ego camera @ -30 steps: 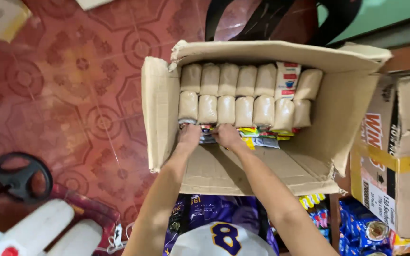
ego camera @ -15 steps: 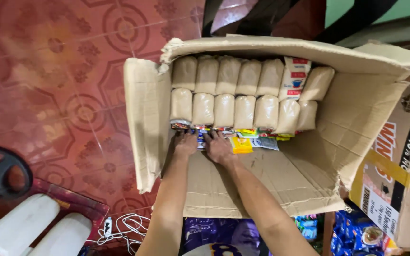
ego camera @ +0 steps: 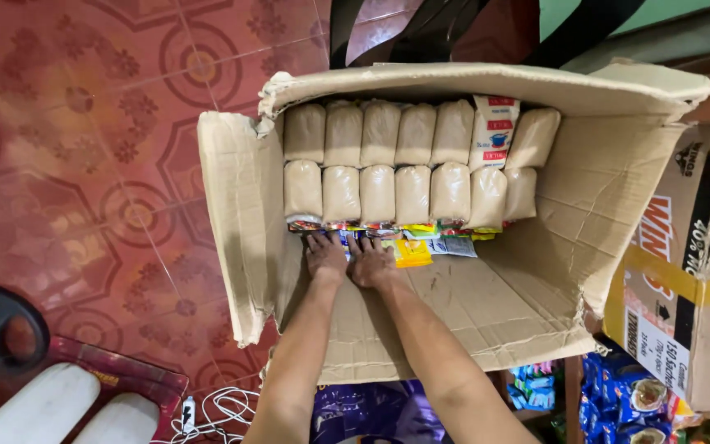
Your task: Organizing and stocking various packaged food items onto store shelves from cardboard boxes.
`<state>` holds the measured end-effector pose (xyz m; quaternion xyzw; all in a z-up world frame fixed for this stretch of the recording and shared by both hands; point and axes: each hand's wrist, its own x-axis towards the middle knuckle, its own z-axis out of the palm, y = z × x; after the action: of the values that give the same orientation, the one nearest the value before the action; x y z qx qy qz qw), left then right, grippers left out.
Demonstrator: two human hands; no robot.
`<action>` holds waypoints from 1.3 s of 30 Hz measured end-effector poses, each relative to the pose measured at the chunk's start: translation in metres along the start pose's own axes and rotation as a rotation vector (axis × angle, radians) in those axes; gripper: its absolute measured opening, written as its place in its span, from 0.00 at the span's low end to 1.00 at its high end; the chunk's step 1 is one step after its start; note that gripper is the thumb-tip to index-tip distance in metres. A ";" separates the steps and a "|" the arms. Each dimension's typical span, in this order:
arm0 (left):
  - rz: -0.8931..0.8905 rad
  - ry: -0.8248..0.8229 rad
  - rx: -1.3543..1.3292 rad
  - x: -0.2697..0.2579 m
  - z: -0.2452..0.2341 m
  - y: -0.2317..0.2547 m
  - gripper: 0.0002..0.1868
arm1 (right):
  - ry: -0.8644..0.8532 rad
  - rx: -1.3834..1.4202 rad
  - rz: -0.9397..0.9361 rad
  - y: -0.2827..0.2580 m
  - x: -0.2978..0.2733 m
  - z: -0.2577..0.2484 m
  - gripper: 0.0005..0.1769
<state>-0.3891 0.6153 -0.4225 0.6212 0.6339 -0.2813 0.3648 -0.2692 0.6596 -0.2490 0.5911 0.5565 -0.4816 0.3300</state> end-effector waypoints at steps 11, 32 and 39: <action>-0.132 -0.274 0.032 -0.119 -0.164 0.028 0.37 | -0.015 0.080 -0.047 0.041 -0.004 0.010 0.45; 0.760 -0.791 0.247 -0.251 -0.230 0.055 0.43 | 0.374 0.182 0.007 0.015 -0.313 0.021 0.26; 1.046 -0.336 1.039 -0.270 -0.219 0.122 0.16 | 1.096 0.220 -0.377 0.059 -0.309 0.085 0.26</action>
<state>-0.3034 0.6440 -0.0658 0.8818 -0.0217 -0.4253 0.2028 -0.2031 0.4658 0.0046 0.6755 0.6880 -0.2112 -0.1605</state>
